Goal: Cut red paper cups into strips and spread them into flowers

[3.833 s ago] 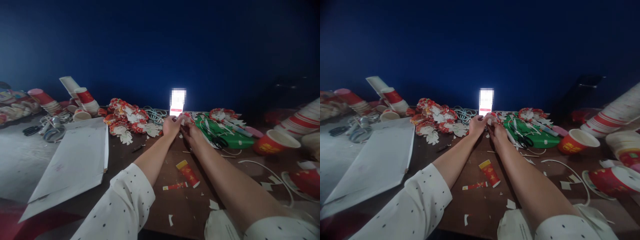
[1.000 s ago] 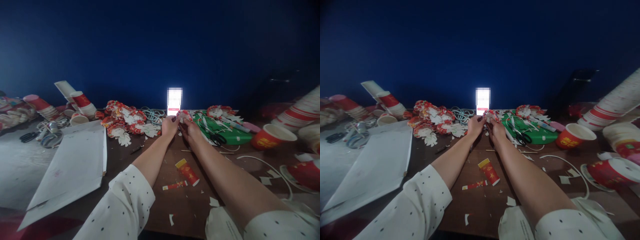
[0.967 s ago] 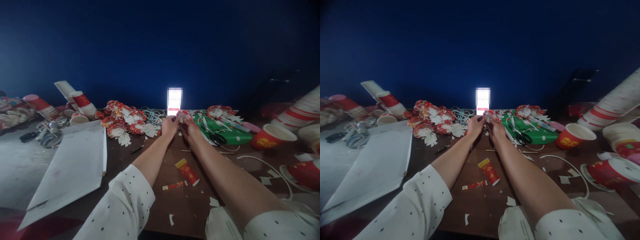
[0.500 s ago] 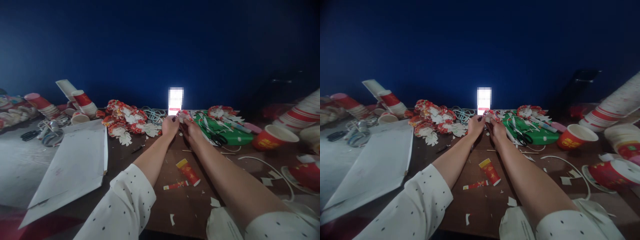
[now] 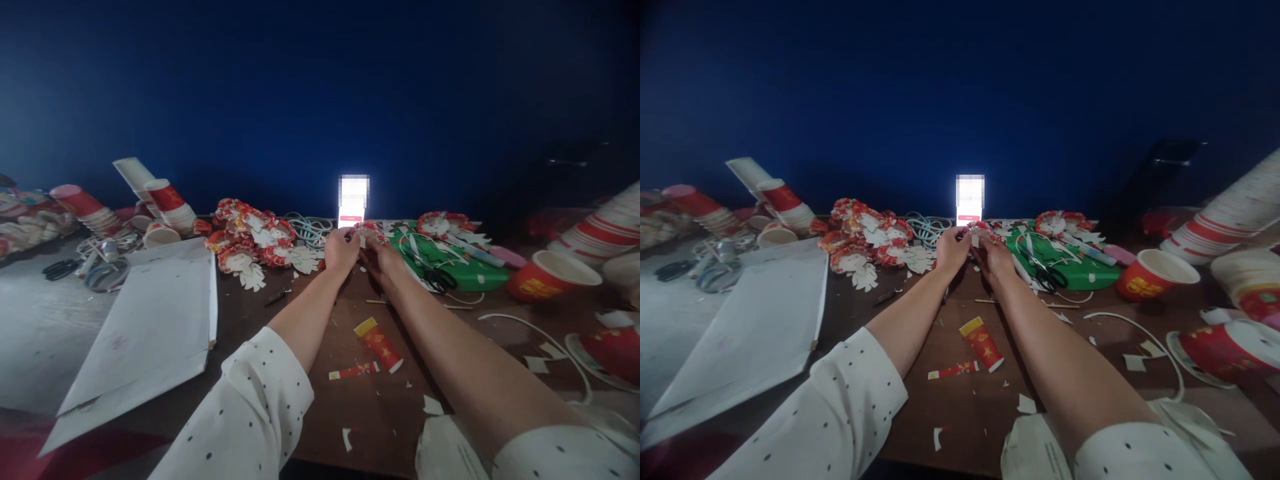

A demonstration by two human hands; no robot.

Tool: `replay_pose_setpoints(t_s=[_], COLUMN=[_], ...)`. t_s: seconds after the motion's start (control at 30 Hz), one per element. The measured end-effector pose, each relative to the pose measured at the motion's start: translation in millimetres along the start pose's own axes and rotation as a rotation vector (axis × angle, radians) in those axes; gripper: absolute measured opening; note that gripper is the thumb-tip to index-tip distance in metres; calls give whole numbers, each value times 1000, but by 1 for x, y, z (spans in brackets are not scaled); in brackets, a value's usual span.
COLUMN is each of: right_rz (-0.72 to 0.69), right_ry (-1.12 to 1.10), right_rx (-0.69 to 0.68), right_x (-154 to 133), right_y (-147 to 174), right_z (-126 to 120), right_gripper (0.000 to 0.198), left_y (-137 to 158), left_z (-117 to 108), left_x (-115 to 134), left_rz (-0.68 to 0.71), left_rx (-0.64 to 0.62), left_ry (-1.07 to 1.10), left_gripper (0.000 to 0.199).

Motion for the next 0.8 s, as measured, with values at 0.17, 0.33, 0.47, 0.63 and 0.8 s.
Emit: replay_pose_setpoints(t_s=[0.17, 0.33, 0.47, 0.63, 0.8], right_rz=[-52, -239, -338, -390, -387], right_ry=[32, 84, 180, 255, 316], right_rx=[48, 185, 206, 206, 260], right_x=[3, 0, -4, -2, -4], right_y=[-2, -6, -10, -16, -14], right_z=[1, -6, -14, -20, -21], right_gripper=[24, 46, 44, 37, 32], left_y=[1, 3, 5, 7, 9], left_z=[-2, 1, 3, 4, 8], left_x=[3, 3, 4, 7, 7], left_rz=[-8, -8, -5, 0, -3], left_rx=[0, -18, -55, -88, -101], left_ry=[-47, -57, -53, -82, -32], left_gripper=[25, 22, 23, 21, 36])
Point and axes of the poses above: each hand's wrist, its own y-axis away from the middle knuckle, its own z-axis out of the palm, x = y × z, the point moved 1 cm from there along -y, towards the middle knuckle, and after that the axes turned 3 degrees about y, right-handed, at the moved point
